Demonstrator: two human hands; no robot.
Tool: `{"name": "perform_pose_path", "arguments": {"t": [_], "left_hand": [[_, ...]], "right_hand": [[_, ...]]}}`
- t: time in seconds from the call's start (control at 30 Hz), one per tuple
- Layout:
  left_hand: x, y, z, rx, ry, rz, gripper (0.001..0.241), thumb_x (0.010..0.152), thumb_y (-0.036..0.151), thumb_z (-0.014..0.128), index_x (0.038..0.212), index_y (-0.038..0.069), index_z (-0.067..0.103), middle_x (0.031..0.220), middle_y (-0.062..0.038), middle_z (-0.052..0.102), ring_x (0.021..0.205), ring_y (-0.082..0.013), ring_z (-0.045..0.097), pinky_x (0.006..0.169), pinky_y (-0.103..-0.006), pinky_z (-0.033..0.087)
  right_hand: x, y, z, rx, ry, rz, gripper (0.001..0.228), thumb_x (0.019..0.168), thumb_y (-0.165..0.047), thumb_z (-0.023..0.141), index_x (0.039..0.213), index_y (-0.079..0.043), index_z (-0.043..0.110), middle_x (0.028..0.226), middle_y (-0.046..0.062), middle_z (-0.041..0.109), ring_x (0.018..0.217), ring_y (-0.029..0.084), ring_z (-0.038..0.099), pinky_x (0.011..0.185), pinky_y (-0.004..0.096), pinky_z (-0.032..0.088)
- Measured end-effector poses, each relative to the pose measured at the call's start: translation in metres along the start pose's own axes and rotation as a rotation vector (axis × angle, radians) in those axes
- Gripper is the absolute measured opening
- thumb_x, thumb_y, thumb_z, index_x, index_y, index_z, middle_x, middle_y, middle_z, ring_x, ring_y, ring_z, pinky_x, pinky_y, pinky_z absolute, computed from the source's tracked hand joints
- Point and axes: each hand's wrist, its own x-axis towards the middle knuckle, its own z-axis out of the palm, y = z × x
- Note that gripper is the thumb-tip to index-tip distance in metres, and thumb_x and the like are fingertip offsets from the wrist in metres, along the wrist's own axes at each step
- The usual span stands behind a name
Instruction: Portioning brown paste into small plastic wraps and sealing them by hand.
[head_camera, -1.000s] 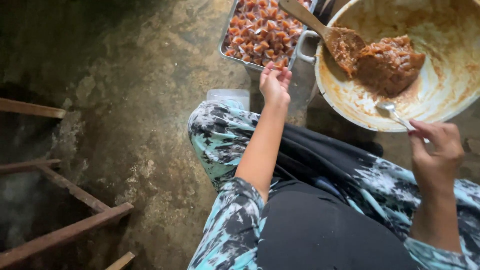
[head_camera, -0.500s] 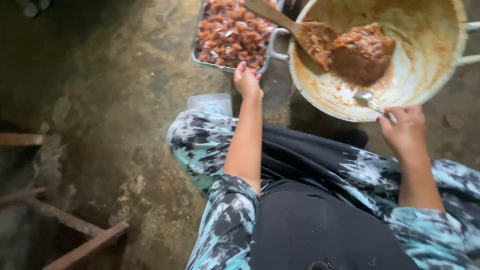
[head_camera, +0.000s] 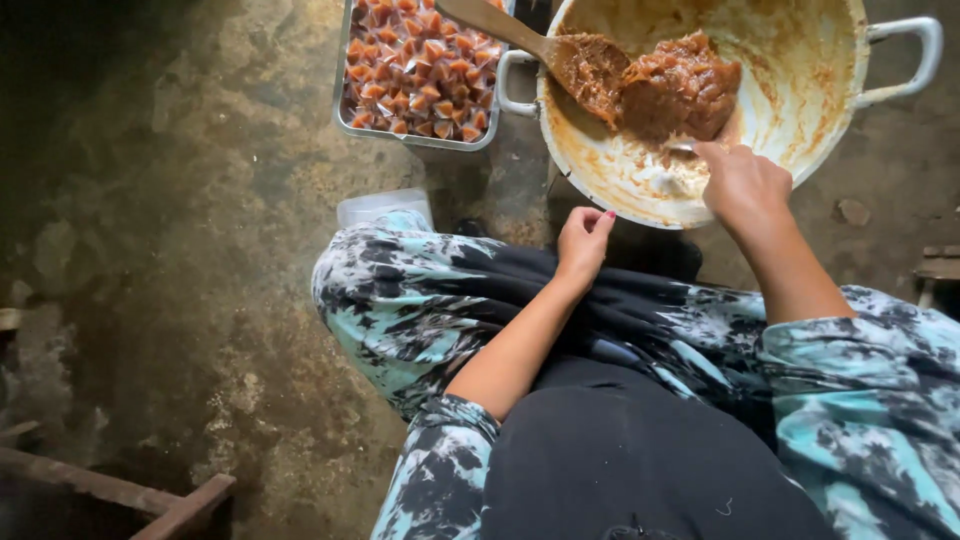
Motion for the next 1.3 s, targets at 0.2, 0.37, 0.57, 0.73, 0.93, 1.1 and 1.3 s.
{"name": "perform_pose_path", "arguments": {"t": [0.2,0.37,0.57,0.73,0.93,1.1,1.3], "left_hand": [[0.042,-0.056,0.024,0.078,-0.09,-0.063,0.029,0.092,0.051,0.07,0.099,0.023,0.076,0.086,-0.002,0.074,0.088,-0.0245,0.073,0.07,-0.0372,0.059],[0.04,-0.053,0.021,-0.001,-0.125,-0.088,0.027,0.091,0.047,0.071,0.095,0.021,0.076,0.073,-0.004,0.07,0.07,-0.0212,0.07,0.056,-0.033,0.058],[0.051,-0.071,0.027,-0.12,-0.159,-0.101,0.031,0.09,0.046,0.073,0.089,0.015,0.075,0.06,-0.009,0.065,0.054,-0.0191,0.065,0.044,-0.0316,0.054],[0.055,-0.072,0.022,-0.069,-0.17,-0.053,0.034,0.091,0.051,0.073,0.089,0.017,0.076,0.065,-0.009,0.068,0.065,-0.0206,0.068,0.055,-0.0359,0.054],[0.055,-0.068,0.018,-0.069,-0.188,-0.051,0.037,0.09,0.052,0.074,0.093,0.015,0.077,0.076,-0.012,0.071,0.072,-0.025,0.07,0.062,-0.0384,0.055],[0.05,-0.065,0.02,-0.097,-0.202,-0.09,0.036,0.09,0.051,0.074,0.09,0.015,0.077,0.072,-0.007,0.072,0.065,-0.019,0.069,0.058,-0.0324,0.057],[0.045,-0.065,0.019,-0.12,-0.216,-0.075,0.036,0.091,0.053,0.072,0.084,0.017,0.076,0.068,-0.003,0.07,0.063,-0.017,0.069,0.057,-0.0307,0.055]], "right_hand": [[0.057,-0.017,0.055,0.166,0.069,0.019,0.043,0.108,-0.025,0.037,0.148,-0.033,0.052,0.112,0.028,0.07,0.107,0.054,0.069,0.09,0.067,0.052],[0.086,-0.014,0.069,0.329,0.009,0.03,0.034,0.107,-0.031,0.049,0.137,-0.032,0.064,0.118,0.027,0.072,0.117,0.05,0.065,0.095,0.064,0.05],[0.067,-0.005,0.066,0.187,-0.057,0.046,0.031,0.104,-0.028,0.051,0.118,-0.029,0.078,0.114,0.028,0.076,0.116,0.049,0.066,0.097,0.059,0.053],[0.07,0.007,0.067,-0.041,-0.055,0.011,0.037,0.105,-0.027,0.047,0.119,-0.025,0.081,0.109,0.026,0.079,0.112,0.046,0.071,0.096,0.057,0.055],[0.047,0.007,0.06,-0.289,0.069,-0.111,0.041,0.102,-0.013,0.04,0.114,-0.001,0.077,0.101,0.02,0.08,0.095,0.043,0.077,0.08,0.062,0.057],[0.032,-0.007,0.042,0.033,0.027,0.012,0.038,0.106,-0.02,0.046,0.142,-0.014,0.058,0.112,0.031,0.07,0.11,0.052,0.068,0.088,0.068,0.054],[0.022,-0.076,0.011,0.153,0.05,0.139,0.046,0.114,-0.018,0.03,0.157,-0.007,0.04,0.125,0.034,0.056,0.121,0.057,0.058,0.1,0.067,0.048]]}}
